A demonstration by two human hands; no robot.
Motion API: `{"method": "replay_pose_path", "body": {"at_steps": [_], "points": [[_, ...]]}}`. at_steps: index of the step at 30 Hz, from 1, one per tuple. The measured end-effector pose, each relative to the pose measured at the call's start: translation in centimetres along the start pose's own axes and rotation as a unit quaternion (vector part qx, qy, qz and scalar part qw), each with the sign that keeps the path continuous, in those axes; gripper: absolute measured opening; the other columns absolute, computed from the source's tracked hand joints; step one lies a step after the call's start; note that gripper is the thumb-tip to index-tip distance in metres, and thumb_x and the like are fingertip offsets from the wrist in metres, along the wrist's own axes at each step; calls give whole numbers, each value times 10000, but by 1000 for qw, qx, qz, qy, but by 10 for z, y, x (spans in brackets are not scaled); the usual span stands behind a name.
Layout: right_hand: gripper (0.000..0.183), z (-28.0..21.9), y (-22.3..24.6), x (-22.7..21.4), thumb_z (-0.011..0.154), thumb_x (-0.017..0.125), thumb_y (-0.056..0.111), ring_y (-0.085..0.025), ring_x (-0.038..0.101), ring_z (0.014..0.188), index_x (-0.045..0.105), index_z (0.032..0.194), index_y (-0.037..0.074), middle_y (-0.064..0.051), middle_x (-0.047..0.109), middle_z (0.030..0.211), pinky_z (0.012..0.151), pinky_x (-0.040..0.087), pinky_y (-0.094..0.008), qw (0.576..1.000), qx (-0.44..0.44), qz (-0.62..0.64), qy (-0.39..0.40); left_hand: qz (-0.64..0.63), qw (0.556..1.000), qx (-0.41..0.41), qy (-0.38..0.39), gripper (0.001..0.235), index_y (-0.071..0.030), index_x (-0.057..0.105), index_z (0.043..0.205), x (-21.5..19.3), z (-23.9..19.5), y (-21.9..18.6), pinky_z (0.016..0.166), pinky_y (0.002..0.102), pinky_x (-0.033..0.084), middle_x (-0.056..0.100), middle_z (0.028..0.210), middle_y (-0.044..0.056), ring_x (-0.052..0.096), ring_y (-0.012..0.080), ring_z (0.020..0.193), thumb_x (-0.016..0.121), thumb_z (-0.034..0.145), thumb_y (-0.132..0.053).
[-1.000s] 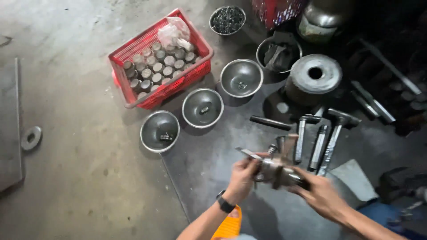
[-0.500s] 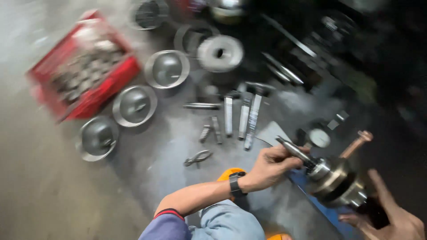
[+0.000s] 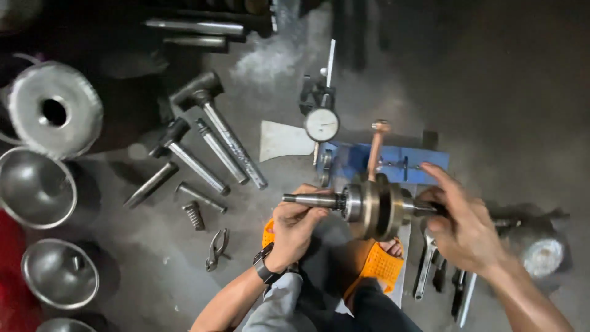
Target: Measuring the alignment and runout of a motorcycle crankshaft using a dial indicator and making adjustments with a hammer
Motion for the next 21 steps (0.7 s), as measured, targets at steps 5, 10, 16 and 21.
{"method": "replay_pose_path", "body": {"at_steps": [5, 10, 16, 21], "points": [[680, 17, -6, 12, 772, 410, 543, -204, 607, 537, 464, 1280, 94, -2, 670, 714, 572, 495, -323, 993, 14, 106, -39, 47, 998, -17, -24, 103, 42, 679, 701, -8, 12, 12, 543, 244, 427, 616, 692, 142, 527, 150, 622, 687, 762, -40], [558, 29, -37, 37, 836, 420, 458, -218, 610, 545, 448, 1262, 99, 0, 661, 692, 588, 497, -323, 995, 16, 95, -22, 61, 996, -46, -44, 142, 36, 657, 671, -17, 15, 34, 522, 227, 402, 594, 671, 125, 482, 119, 610, 674, 785, -47], [521, 41, -43, 45, 857, 411, 429, -253, 614, 566, 447, 1246, 84, -38, 664, 702, 600, 498, -352, 994, 23, 111, -6, 38, 993, -81, -82, 112, 61, 669, 717, -36, 9, 71, 473, 236, 422, 544, 638, 110, 451, 116, 565, 662, 797, -17], [491, 46, -46, 50, 869, 428, 397, -273, 621, 594, 449, 1251, 89, -59, 668, 728, 619, 497, -370, 992, 30, 119, 0, 38, 992, -80, -89, 120, 56, 669, 720, -38, 13, 73, 476, 241, 425, 560, 677, 113, 449, 118, 571, 655, 806, -28]]}}
Point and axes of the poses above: each hand's wrist, its own z-axis towards the middle knuckle, its own x-axis out of the palm, y = z × x, the point moved 8 cm from there along z, towards the middle knuckle
